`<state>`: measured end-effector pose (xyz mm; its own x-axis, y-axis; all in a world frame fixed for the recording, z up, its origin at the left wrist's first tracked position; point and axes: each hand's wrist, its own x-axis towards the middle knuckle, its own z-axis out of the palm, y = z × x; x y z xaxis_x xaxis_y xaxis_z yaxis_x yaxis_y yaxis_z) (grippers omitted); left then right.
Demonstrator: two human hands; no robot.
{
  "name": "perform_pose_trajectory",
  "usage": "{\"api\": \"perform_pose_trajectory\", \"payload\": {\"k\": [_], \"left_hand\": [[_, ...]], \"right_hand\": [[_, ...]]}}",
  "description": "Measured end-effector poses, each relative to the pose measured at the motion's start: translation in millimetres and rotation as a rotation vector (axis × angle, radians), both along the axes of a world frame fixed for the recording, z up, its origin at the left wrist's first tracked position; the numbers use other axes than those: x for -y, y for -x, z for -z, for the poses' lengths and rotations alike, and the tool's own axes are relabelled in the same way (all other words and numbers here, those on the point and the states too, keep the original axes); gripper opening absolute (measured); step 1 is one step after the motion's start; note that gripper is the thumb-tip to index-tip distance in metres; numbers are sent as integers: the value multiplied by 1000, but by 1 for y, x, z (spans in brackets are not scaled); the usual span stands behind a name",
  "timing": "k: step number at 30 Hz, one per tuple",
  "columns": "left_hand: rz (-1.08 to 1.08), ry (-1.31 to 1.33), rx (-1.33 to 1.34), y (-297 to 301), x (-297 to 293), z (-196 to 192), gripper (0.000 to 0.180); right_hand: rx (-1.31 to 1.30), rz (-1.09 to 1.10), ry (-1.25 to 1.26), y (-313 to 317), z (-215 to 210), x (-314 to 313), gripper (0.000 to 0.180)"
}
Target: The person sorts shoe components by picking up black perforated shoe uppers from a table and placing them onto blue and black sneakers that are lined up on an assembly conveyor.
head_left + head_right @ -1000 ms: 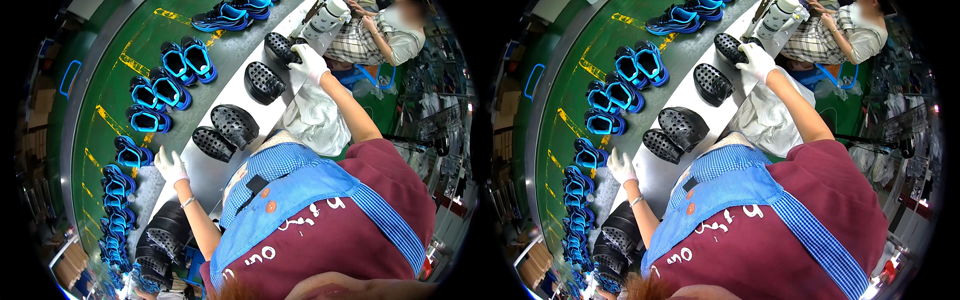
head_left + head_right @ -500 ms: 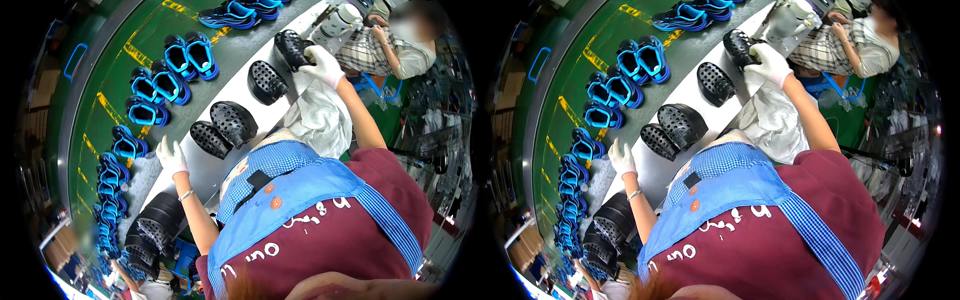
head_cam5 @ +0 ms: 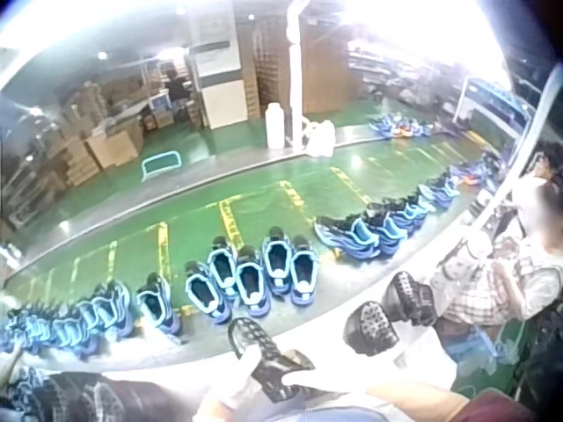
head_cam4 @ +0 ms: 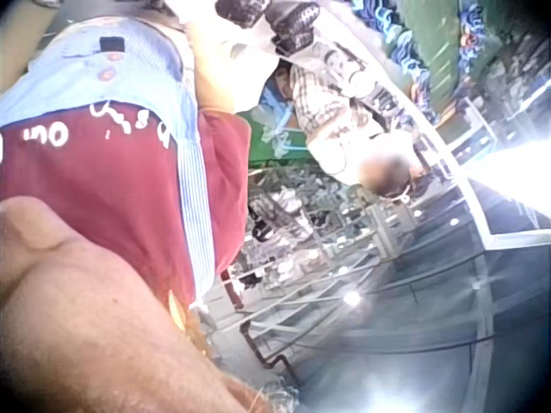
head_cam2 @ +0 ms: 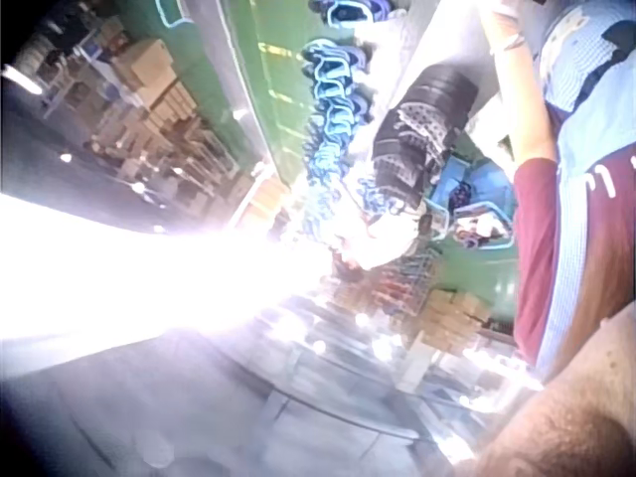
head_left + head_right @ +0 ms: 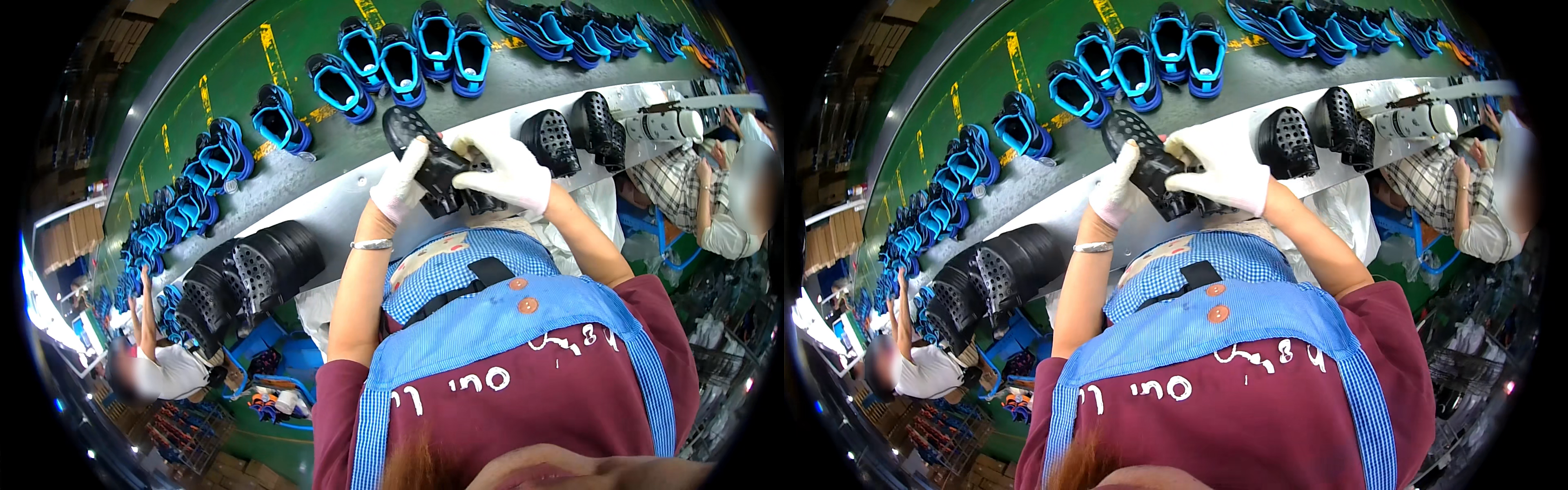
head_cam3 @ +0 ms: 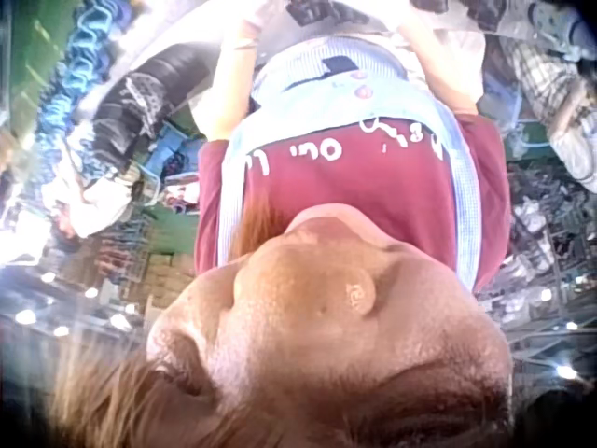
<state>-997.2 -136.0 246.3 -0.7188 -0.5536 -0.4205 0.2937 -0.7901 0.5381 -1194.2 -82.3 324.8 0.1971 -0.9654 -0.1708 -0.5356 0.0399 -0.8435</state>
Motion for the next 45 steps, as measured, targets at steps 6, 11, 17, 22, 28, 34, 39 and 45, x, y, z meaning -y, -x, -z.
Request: {"api": "perform_pose_trajectory", "payload": {"k": [6,11,17,22,28,34,39,45], "left_hand": [[-251,126,22,-37,15,28,38],[-285,81,142,-55,34,31,32],[-158,177,403,-73,73,33,41],[-11,1119,1133,-94,97,76,60],[247,1299,1153,-99,126,89,68],[300,1194,1124,-92,144,90,64],[509,976,1183,-79,172,91,50],[680,809,1212,-68,198,116,41]], "right_hand": [[-81,13,-7,-50,27,26,45],[-340,-9,82,-80,45,55,43],[-525,-40,29,-95,55,103,43],[-628,-124,-124,-87,68,167,52],[-775,-258,-168,-106,63,235,49],[-773,-185,-157,-145,110,266,38],[-734,-63,-176,-166,153,275,35],[-649,46,-201,-178,198,280,29]]}}
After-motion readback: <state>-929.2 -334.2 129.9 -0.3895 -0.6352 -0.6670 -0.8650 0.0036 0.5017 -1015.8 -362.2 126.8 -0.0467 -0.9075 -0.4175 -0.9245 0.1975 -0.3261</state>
